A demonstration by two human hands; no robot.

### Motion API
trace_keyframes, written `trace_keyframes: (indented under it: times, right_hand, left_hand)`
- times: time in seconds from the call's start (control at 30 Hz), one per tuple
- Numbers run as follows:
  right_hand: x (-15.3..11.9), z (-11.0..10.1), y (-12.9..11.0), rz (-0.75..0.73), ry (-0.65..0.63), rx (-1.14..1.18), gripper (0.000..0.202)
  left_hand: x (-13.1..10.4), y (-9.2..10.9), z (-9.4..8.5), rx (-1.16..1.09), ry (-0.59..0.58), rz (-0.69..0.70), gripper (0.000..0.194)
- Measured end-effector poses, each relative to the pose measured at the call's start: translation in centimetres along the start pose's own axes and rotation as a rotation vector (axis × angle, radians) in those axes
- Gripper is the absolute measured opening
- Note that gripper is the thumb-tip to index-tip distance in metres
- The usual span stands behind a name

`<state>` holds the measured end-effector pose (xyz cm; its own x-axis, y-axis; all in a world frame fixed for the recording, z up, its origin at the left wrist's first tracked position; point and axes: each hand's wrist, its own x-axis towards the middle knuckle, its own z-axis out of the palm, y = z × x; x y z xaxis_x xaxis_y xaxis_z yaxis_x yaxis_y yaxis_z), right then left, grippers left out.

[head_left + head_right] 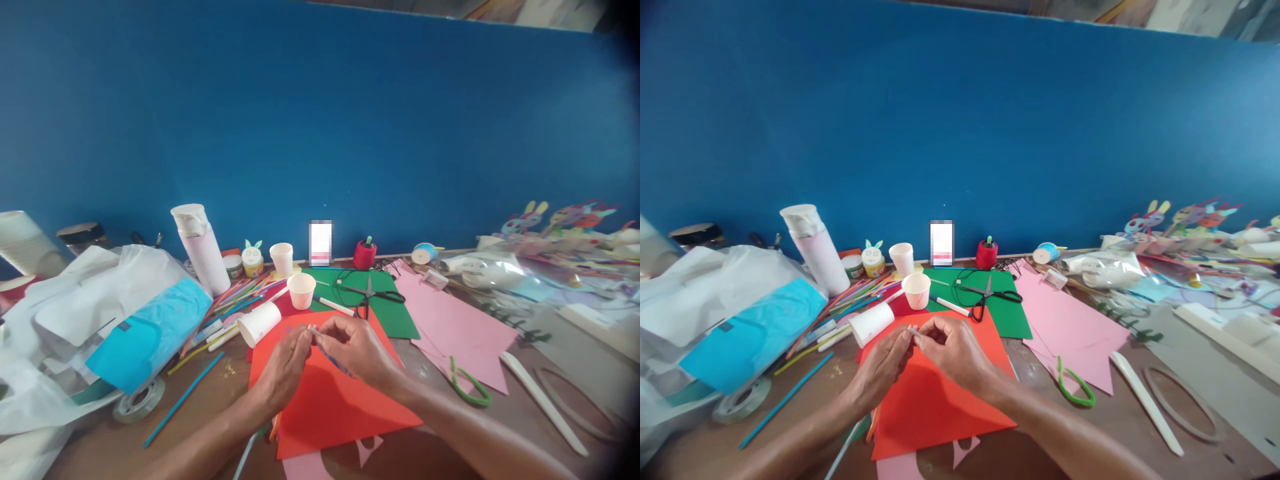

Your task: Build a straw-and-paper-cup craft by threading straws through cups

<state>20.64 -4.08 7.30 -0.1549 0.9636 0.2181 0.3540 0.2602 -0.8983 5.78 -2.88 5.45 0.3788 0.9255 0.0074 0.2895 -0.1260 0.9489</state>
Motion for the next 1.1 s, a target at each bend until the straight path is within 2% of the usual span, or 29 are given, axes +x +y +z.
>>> trace_keyframes:
  times: [0.4, 0.73, 1.1]
  right_hand:
    - [0.2, 0.4, 0.9, 0.056, 0.011, 0.102, 0.02]
    - [0.3, 0.2, 1.0, -0.005, -0.024, 0.098, 0.011]
    - [0.2, 0.1, 0.8, -0.065, 0.011, 0.039, 0.007]
  left_hand:
    - [0.3, -0.6, -0.1, -0.033, 0.002, 0.005, 0.035]
    - [0.4, -0.2, -0.4, -0.102, -0.043, -0.047, 0.035]
    - [0.3, -0.8, -0.2, -0.304, -0.117, -0.098, 0.036]
